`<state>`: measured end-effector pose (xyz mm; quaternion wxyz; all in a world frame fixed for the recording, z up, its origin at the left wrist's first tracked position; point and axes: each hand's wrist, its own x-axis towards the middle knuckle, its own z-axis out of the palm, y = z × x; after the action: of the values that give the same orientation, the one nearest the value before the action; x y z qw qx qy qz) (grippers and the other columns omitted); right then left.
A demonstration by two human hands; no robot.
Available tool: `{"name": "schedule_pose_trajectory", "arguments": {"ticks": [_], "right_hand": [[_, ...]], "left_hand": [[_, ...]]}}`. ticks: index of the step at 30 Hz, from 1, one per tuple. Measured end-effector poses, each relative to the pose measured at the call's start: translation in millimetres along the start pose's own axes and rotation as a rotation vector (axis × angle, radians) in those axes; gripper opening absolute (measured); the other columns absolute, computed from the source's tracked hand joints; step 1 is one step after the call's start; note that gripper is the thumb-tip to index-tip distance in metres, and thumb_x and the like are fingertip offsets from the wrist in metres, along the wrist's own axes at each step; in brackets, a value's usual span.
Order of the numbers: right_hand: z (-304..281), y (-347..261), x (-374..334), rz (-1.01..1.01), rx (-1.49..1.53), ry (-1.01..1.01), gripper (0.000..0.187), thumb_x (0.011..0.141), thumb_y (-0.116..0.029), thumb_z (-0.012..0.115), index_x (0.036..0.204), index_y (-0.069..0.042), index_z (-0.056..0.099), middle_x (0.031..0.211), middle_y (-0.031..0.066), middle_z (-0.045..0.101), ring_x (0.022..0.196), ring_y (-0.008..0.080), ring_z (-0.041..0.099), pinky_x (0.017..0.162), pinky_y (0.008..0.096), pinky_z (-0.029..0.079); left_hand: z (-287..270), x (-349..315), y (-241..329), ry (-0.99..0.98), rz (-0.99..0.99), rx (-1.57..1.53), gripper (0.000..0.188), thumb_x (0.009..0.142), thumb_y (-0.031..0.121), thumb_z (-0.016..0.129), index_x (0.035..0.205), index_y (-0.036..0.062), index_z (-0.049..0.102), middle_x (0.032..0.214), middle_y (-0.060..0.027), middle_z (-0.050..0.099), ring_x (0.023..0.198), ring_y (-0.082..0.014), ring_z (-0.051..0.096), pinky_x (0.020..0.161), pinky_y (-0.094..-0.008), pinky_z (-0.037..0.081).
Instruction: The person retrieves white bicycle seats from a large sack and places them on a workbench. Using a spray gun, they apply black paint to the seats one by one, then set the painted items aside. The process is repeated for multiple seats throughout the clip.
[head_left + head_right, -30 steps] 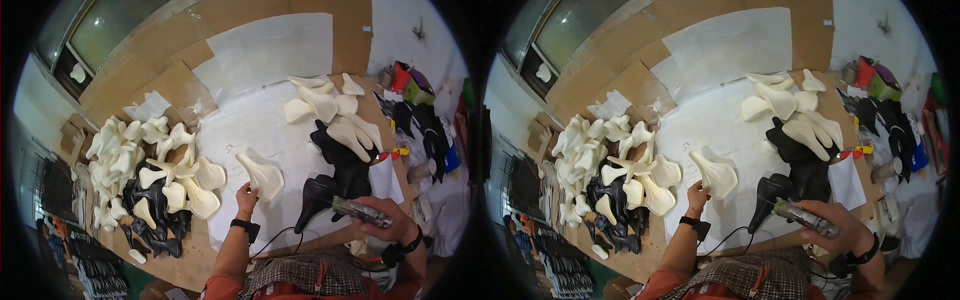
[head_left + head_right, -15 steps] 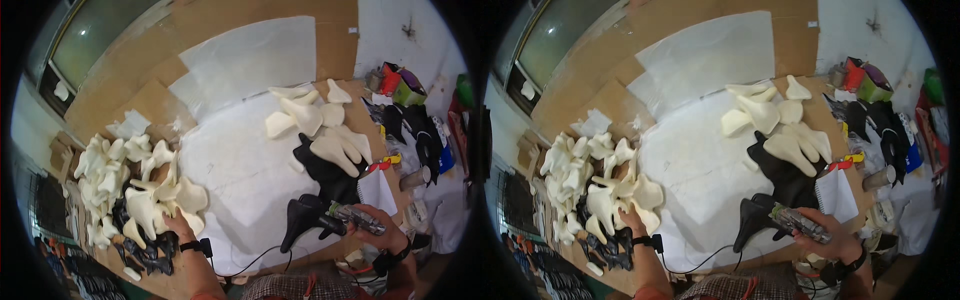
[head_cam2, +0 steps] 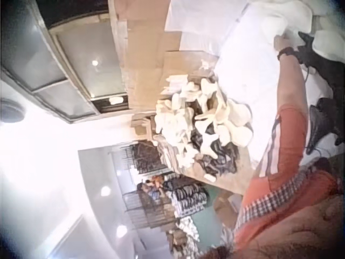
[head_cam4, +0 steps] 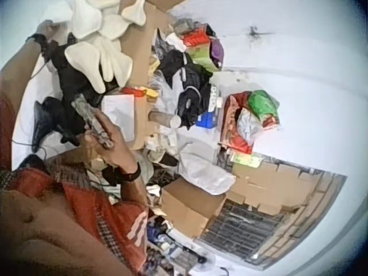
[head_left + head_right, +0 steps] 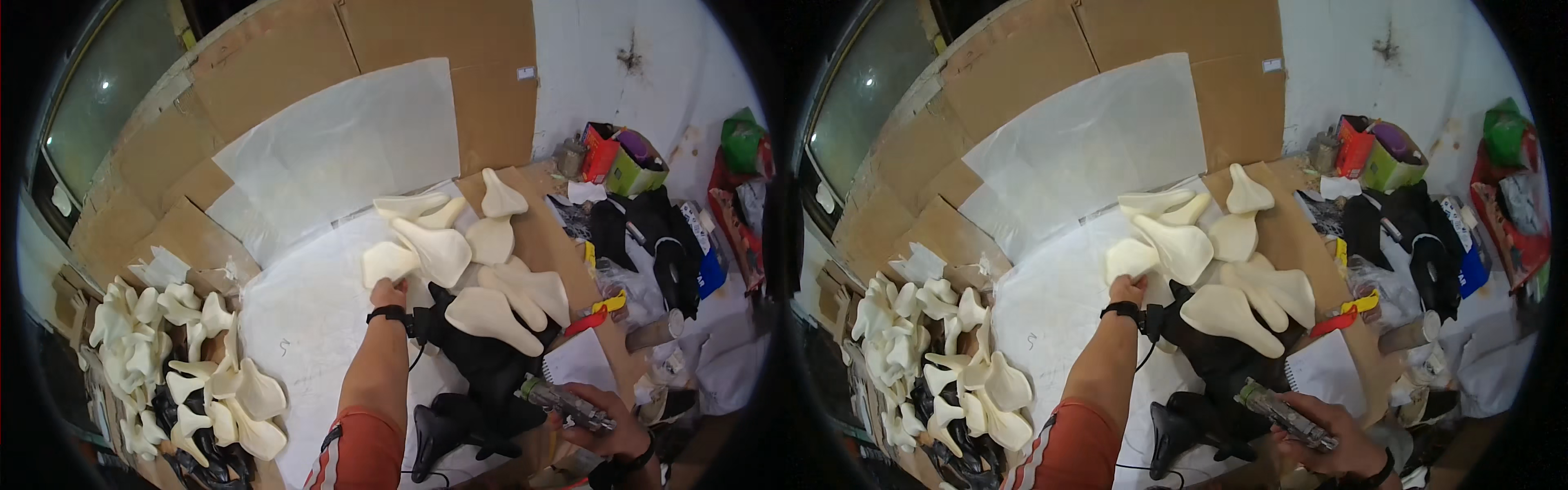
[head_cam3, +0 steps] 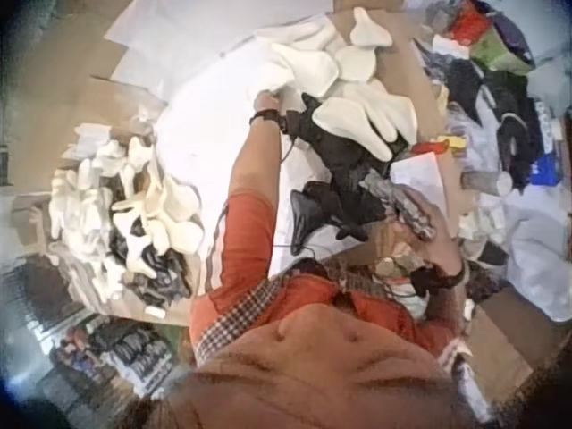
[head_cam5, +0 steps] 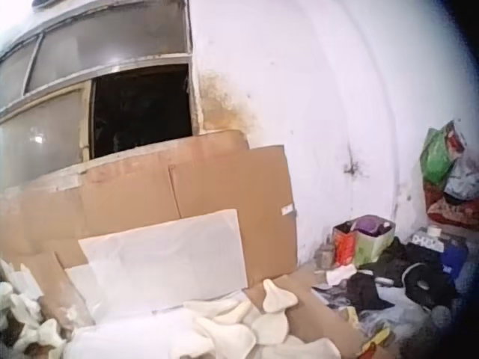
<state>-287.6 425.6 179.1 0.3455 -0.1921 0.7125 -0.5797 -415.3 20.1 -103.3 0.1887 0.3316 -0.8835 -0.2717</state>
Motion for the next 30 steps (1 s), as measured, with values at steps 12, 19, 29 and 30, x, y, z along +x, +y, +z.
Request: {"name": "schedule_pose_trajectory", "arguments": {"ticks": [12,19,29,30], "right_hand": [[59,-33,29,-0.165,-0.235,-0.278,0.052,0.076,-0.015,0.069,0.122,-0.003,0.049,0.087,0.0074,0.065,0.076,0.0140,0.062,0.071,0.0254,0.048],[104,-49,11,-0.285,-0.026,-0.268,0.054,0.074,-0.009,0.068,0.123,0.000,0.047,0.089,0.0074,0.064,0.079,0.0126,0.062,0.072,0.0268,0.051],[146,51,64,-0.355,-0.482,-0.148,0.056,0.078,-0.024,0.069,0.122,0.002,0.046,0.102,0.0187,0.060,0.088,0.0295,0.061,0.078,0.0329,0.049],[158,67,80,-0.460,-0.554,-0.095,0.059,0.077,-0.028,0.069,0.122,0.002,0.046,0.108,0.0214,0.058,0.092,0.0371,0.059,0.081,0.0359,0.049]], "left_hand": [[-265,-72,-120,0.074,-0.460,-0.896,0.025,0.083,0.009,0.055,0.103,-0.0051,0.054,0.076,-0.0128,0.063,0.057,-0.0190,0.062,0.050,-0.0281,0.052],[-282,-127,-176,0.145,-0.588,-0.923,0.025,0.084,0.012,0.054,0.102,-0.0040,0.054,0.079,-0.0132,0.063,0.059,-0.0213,0.063,0.053,-0.0304,0.054],[-268,-184,-205,0.151,-0.696,-1.343,0.020,0.087,0.011,0.050,0.103,-0.0006,0.051,0.086,-0.0141,0.062,0.072,-0.0262,0.063,0.062,-0.0342,0.054],[-265,-190,-207,0.129,-0.704,-1.348,0.020,0.087,0.011,0.049,0.104,-0.0006,0.051,0.088,-0.0143,0.061,0.072,-0.0259,0.063,0.062,-0.0337,0.054]]}}
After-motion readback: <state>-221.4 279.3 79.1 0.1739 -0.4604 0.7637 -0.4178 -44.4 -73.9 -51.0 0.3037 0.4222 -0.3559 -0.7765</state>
